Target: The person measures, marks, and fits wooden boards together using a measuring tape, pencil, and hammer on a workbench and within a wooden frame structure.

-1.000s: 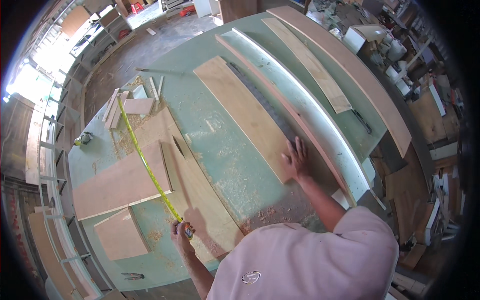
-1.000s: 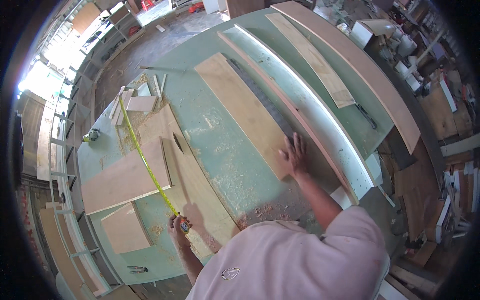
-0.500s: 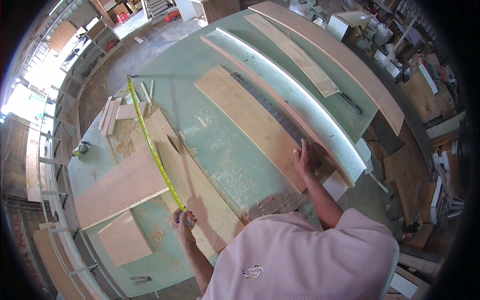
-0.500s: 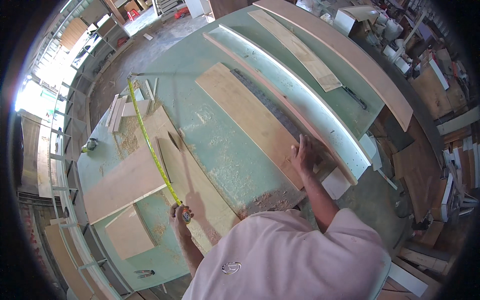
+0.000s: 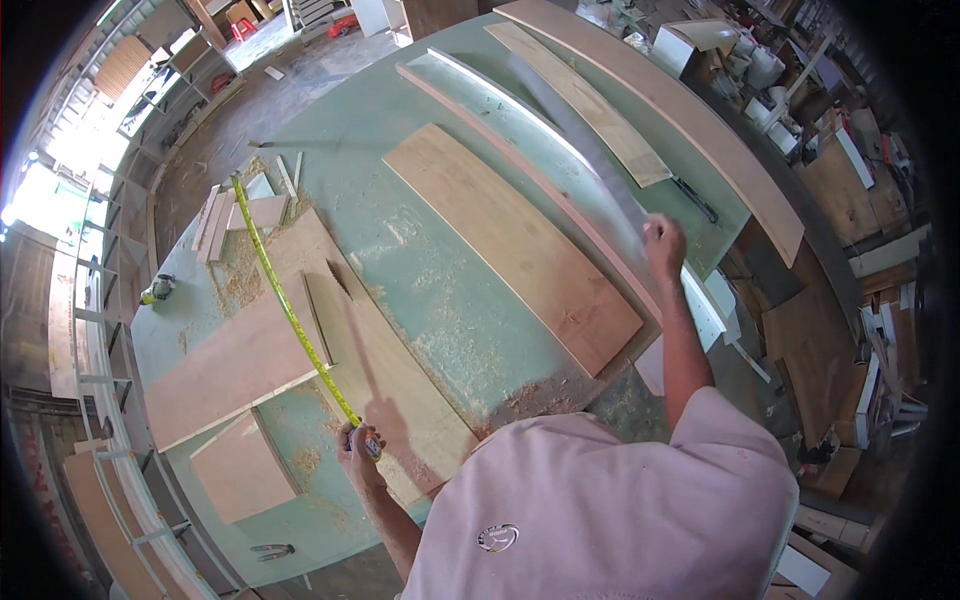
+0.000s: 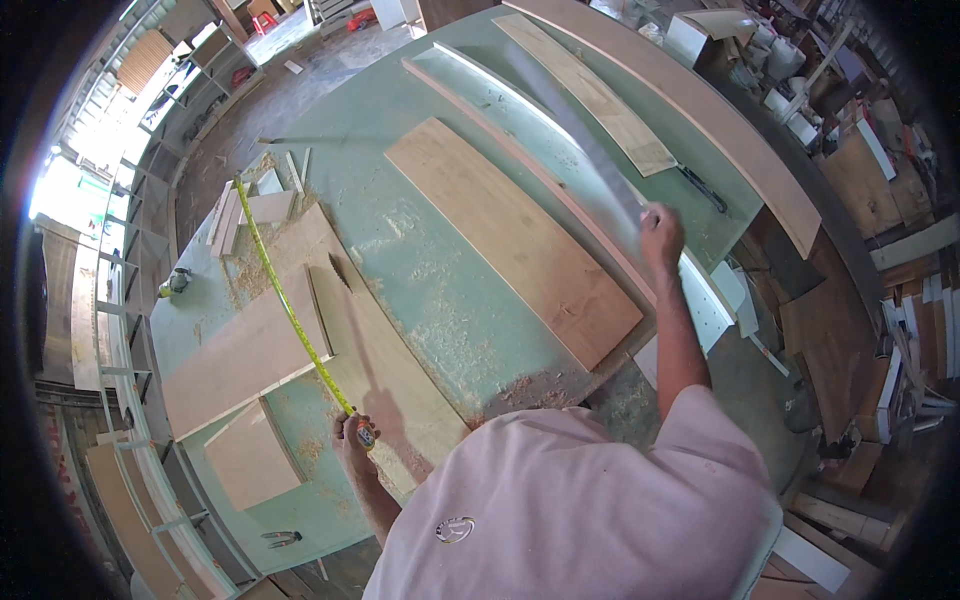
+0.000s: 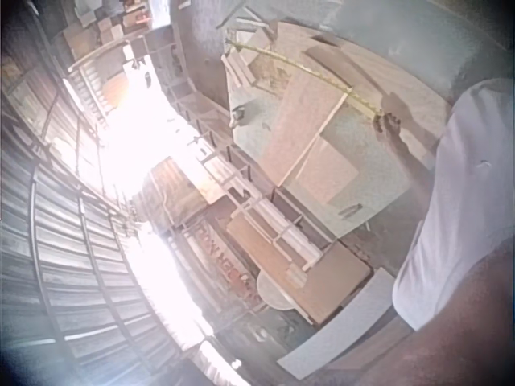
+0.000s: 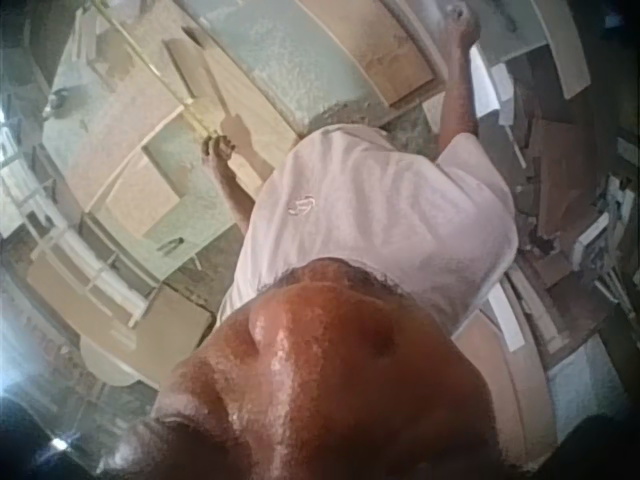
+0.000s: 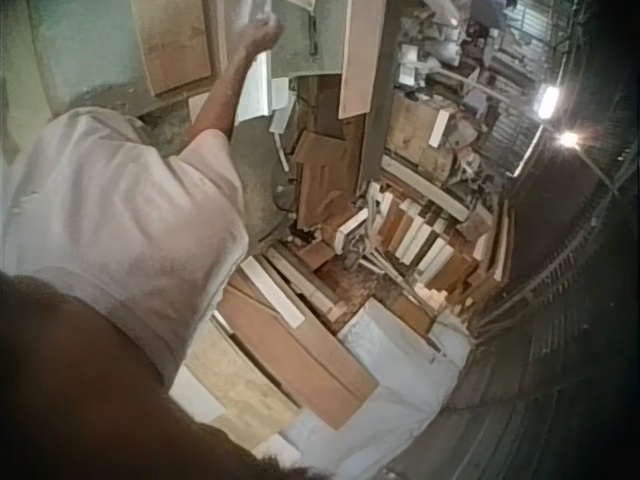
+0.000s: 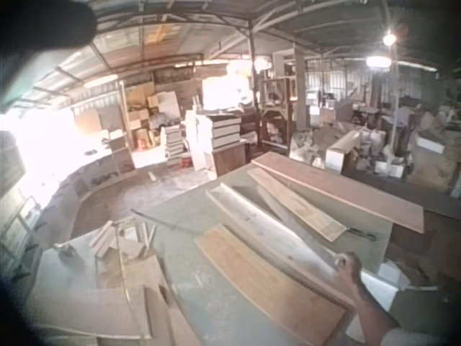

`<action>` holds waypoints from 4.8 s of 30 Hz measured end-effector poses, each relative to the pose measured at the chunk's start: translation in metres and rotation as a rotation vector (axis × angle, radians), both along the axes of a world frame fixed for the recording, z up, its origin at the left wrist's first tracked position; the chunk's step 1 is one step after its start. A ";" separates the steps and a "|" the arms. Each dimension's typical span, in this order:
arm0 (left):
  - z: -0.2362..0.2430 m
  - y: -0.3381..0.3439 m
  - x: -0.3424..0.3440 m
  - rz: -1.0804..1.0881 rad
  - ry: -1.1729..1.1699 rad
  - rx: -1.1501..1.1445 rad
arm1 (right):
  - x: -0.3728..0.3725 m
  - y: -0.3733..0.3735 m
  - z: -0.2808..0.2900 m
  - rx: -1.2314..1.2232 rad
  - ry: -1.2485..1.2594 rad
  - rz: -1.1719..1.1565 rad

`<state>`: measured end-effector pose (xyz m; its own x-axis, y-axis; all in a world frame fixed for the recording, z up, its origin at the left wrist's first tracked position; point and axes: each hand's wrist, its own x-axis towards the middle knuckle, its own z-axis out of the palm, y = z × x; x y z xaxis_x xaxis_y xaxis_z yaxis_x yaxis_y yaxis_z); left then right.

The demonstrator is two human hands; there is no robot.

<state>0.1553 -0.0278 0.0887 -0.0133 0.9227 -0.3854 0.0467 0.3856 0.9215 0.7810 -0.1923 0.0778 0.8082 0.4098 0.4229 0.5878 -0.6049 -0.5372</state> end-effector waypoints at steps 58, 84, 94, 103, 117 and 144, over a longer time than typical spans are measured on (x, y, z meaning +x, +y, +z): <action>-0.010 0.272 0.030 -0.681 1.152 0.332 | -0.147 0.316 -0.108 0.435 1.397 0.065; -0.039 0.274 0.027 -0.540 1.262 0.369 | 0.017 0.105 -0.061 -0.040 0.138 0.034; -0.038 0.270 0.028 -0.503 1.278 0.388 | 0.088 0.013 -0.060 -0.320 0.296 0.029; -0.059 0.277 0.023 -0.481 1.266 0.568 | 0.085 -0.018 -0.063 -0.385 -0.314 -0.062; -0.053 0.276 0.021 -0.508 1.212 0.521 | 0.031 -0.003 -0.060 -0.417 -0.311 -0.003; -0.042 0.278 0.017 -0.468 1.239 0.522 | 0.077 -0.008 -0.076 -0.374 0.238 0.029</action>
<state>0.1720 0.2500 0.0467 0.2554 0.9664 0.0300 0.9413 -0.2556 0.2206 0.8584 -0.2005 0.0017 0.8513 0.5228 0.0449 0.4935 -0.7687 -0.4068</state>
